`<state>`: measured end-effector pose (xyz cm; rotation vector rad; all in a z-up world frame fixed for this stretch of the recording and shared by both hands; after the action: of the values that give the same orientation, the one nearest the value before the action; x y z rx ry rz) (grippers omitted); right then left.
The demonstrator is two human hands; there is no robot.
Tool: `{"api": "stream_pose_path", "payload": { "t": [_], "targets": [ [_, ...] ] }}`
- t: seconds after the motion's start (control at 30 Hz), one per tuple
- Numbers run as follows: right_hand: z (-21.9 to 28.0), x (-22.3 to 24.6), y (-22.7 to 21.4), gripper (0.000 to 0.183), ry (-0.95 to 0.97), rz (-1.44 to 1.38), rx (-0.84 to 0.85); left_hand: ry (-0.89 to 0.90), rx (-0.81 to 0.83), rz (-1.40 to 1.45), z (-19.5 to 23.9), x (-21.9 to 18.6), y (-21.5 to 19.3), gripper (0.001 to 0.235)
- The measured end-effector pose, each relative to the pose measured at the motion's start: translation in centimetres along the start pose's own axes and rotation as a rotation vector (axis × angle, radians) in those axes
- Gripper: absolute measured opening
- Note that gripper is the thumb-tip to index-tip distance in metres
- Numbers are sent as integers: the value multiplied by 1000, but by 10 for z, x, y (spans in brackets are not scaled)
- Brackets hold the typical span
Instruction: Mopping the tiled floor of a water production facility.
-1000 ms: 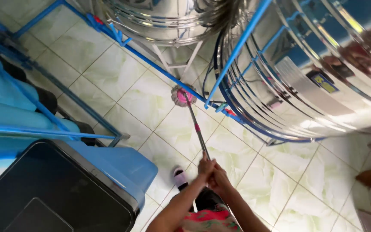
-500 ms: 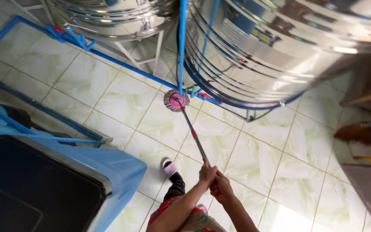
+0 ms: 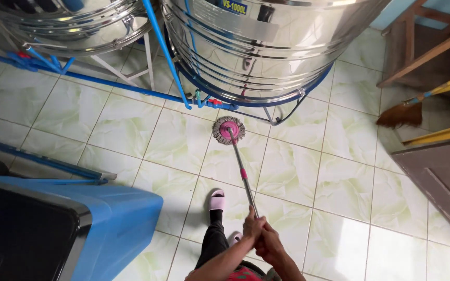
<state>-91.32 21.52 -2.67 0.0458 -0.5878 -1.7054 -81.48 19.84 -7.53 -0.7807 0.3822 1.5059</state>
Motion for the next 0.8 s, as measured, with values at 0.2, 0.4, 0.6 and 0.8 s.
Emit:
{"api": "stream_pose_path", "payload": {
  "t": [0.2, 0.4, 0.6, 0.8],
  "targets": [
    [-60, 50, 64, 25, -46, -71, 41, 62, -23, -139, -122, -8, -40, 97],
    [-84, 60, 45, 22, -176, -106, 38, 139, 30, -123, -133, -29, -26, 98],
    [-21, -51, -26, 33, -108, -296, -47, 96, 130, -235, -24, 58, 21, 99],
    [-79, -99, -68, 39, -154, -372, -145, 88, 184, -230, -7, 45, 15, 98]
  ]
}}
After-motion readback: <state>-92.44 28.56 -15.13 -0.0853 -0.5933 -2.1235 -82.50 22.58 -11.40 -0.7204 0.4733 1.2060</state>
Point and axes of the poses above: each hand's wrist, its own z-axis away from the middle knuckle, its own y-axis out of the palm, x = y × z, the point moved 4 cm from there along -z, towards the middle knuckle, and after that the axes turned 3 degrees about x, right-handed, at the moved point
